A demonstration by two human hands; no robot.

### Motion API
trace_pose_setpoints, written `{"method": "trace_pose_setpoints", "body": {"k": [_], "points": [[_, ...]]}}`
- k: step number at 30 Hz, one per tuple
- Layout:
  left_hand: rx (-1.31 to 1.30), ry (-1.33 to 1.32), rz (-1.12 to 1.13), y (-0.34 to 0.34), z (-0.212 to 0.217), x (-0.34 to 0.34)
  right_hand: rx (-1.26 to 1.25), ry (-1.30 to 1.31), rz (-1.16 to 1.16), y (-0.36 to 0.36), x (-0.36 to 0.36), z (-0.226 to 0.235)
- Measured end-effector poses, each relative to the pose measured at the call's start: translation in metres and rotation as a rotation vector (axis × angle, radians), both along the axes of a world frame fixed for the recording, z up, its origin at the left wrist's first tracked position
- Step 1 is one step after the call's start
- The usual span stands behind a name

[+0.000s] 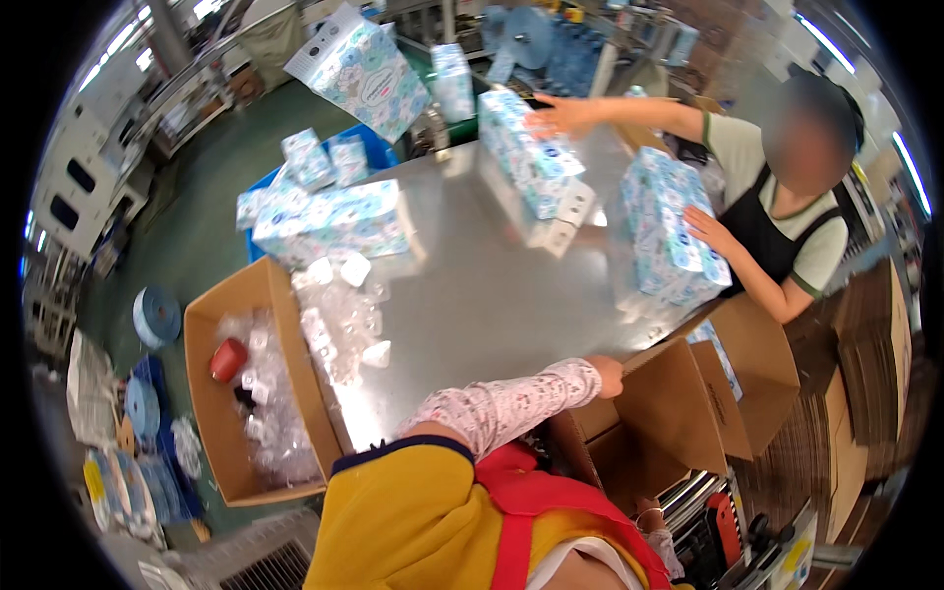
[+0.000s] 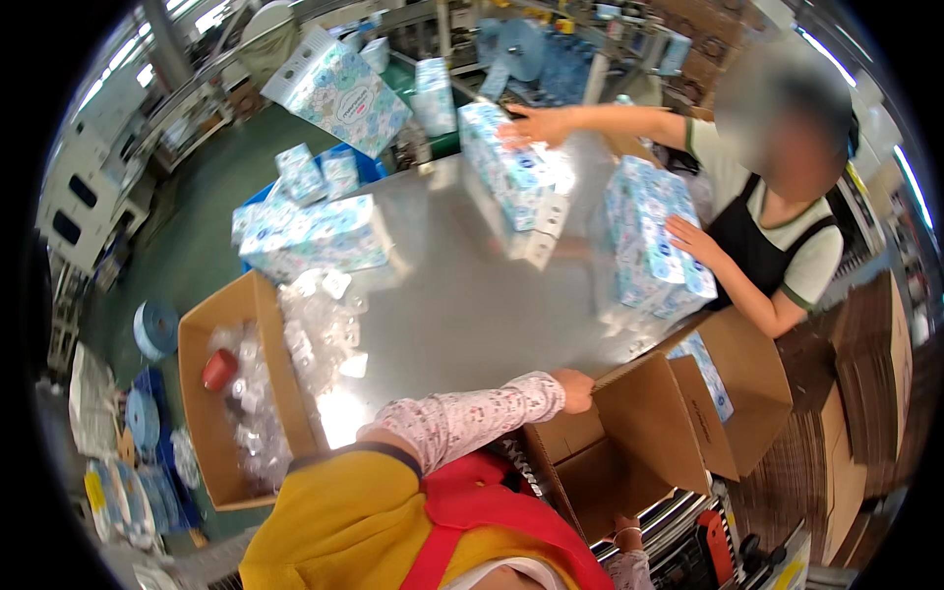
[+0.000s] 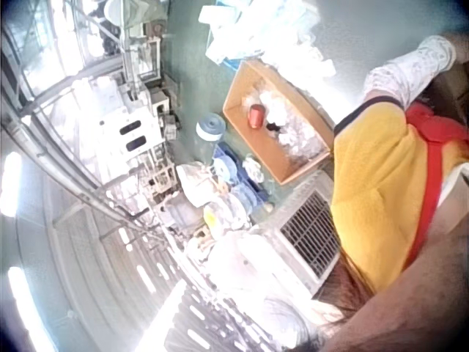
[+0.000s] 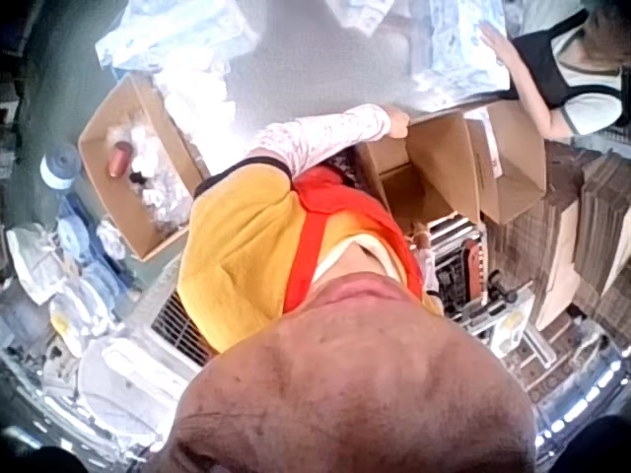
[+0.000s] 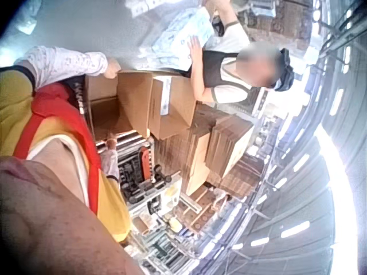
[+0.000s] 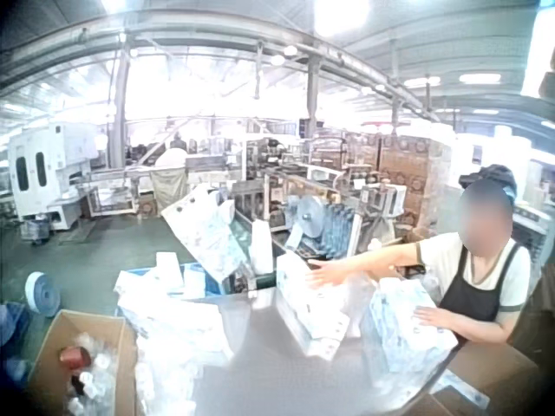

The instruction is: The person packs stacks of blue and white tissue paper packages into brown cardboard boxes on a metal table. They arrange the packages neatly inside the boxes and then close the flaps to seal them. A coworker is visible in the background performing similar packing tasks.

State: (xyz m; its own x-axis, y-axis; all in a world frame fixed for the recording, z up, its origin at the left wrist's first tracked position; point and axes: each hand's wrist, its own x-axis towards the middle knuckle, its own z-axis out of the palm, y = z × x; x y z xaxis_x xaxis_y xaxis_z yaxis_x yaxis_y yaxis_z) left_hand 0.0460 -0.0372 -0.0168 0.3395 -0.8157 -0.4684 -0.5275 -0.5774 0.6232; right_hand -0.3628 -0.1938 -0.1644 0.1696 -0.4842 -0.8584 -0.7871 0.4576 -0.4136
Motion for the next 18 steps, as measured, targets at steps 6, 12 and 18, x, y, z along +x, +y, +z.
{"method": "trace_pose_setpoints", "body": {"k": [6,12,18], "points": [[-0.023,0.011,0.040,0.012,0.013,-0.005,-0.017,0.004,0.040,-0.008,0.014,0.001],[-0.069,-0.013,0.097,0.006,-0.004,-0.005,-0.021,0.010,0.052,-0.014,0.017,-0.003],[-0.079,0.028,0.139,0.005,-0.003,-0.007,-0.026,0.001,0.056,-0.015,0.006,-0.009]]}}
